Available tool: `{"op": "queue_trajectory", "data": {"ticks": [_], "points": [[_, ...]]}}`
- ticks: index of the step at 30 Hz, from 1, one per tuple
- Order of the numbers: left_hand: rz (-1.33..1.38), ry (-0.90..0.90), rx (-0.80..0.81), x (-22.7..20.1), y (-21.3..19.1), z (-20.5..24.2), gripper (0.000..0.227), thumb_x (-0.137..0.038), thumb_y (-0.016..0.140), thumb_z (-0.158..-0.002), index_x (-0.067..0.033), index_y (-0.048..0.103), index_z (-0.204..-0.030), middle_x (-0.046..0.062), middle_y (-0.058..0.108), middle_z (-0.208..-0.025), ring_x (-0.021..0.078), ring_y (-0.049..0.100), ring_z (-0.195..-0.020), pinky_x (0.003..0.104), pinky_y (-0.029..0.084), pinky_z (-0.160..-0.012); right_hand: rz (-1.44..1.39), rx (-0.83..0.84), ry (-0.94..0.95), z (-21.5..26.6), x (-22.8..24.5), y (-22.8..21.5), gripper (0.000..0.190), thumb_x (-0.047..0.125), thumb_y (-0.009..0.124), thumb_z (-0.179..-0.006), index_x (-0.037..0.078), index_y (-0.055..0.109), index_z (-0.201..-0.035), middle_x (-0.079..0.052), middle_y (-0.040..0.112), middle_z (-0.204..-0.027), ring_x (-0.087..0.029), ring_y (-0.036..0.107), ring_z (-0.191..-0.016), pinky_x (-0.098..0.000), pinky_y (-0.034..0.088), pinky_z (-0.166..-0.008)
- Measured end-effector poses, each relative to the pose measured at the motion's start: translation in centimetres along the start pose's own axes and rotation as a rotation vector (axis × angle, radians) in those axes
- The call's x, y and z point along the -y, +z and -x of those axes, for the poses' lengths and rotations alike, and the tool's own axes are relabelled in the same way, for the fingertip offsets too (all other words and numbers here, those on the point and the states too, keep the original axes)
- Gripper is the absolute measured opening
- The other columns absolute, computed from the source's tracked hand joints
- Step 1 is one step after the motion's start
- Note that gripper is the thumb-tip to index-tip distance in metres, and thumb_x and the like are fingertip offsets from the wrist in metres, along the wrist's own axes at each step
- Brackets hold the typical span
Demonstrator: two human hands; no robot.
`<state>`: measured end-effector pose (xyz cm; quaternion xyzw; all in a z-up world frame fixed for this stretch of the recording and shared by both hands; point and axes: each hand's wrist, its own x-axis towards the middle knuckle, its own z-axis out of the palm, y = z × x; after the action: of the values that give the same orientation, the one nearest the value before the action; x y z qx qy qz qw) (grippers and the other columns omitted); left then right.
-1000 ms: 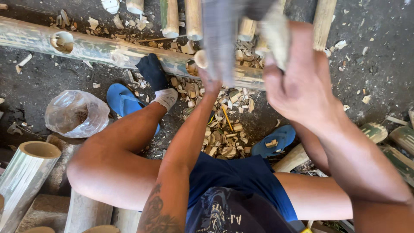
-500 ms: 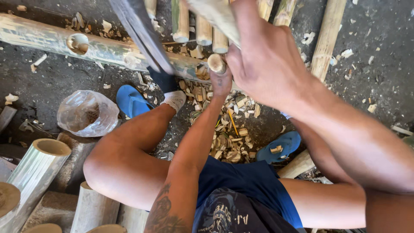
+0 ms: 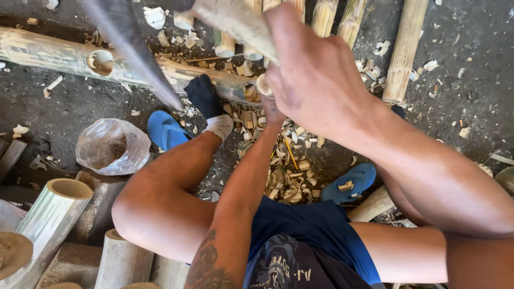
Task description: The person sits on the ground and uses a hammer and chisel to carve a hole into a bamboo pole. They measure and mark the bamboo with a tape measure and pencil, then repeatedly strike the chisel to remove material and shape the opening.
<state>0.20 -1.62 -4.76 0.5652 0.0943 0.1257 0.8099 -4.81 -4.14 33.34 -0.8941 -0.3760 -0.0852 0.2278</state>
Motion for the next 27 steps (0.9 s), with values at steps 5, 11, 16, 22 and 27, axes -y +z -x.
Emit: {"op": "queue_trajectory", "data": {"ticks": [5,11,16,22,27], "points": [[0.453,-0.036,0.041,3.3,0.1,-0.3,0.027,-0.015,0.064,-0.101,-0.0019,0.056,-0.124,0.011,0.065,-0.115,0.0216,0.065,-0.1,0.037,0.059,-0.088,0.301,0.49,0.251,1.3,-1.9,3.3,0.023,-0.002,0.047,-0.097,-0.008,0.047,-0.119,-0.012,0.054,-0.067,-0.017,0.05,-0.041,-0.0302,0.04,-0.031],[0.161,0.005,0.008,3.9,0.2,0.0,0.033,-0.013,0.067,-0.099,-0.0011,0.054,-0.127,0.012,0.064,-0.119,0.0231,0.066,-0.104,0.038,0.06,-0.091,0.262,0.549,0.296,0.8,-0.5,1.6,0.034,0.0,0.048,-0.098,-0.011,0.041,-0.13,-0.016,0.055,-0.069,-0.019,0.05,-0.038,-0.0304,0.039,-0.023],[0.119,-0.032,0.019,3.2,0.2,0.2,0.032,-0.01,0.067,-0.098,-0.0012,0.055,-0.127,0.012,0.065,-0.119,0.0222,0.066,-0.104,0.037,0.06,-0.091,-0.108,-0.239,-0.12,-0.6,0.3,0.1,0.039,-0.012,0.046,-0.097,-0.012,0.03,-0.132,-0.023,0.064,-0.103,-0.018,0.064,-0.067,-0.0228,0.056,-0.049],[0.157,-0.043,0.039,2.6,-0.7,0.6,0.031,-0.007,0.067,-0.097,-0.0014,0.057,-0.126,0.011,0.066,-0.118,0.0212,0.066,-0.105,0.036,0.059,-0.091,0.328,0.818,0.556,1.6,-1.7,3.6,0.034,0.001,0.036,-0.104,-0.003,0.039,-0.137,-0.012,0.054,-0.068,-0.016,0.049,-0.044,-0.0323,0.042,-0.032],[0.176,-0.04,0.054,3.4,-0.9,1.0,0.031,-0.004,0.067,-0.097,-0.0015,0.058,-0.126,0.01,0.066,-0.118,0.0203,0.067,-0.105,0.035,0.059,-0.092,0.18,0.661,0.503,1.5,-0.9,3.0,0.034,0.001,0.041,-0.099,-0.009,0.039,-0.132,-0.018,0.056,-0.071,-0.018,0.048,-0.04,-0.0323,0.042,-0.027]]}}
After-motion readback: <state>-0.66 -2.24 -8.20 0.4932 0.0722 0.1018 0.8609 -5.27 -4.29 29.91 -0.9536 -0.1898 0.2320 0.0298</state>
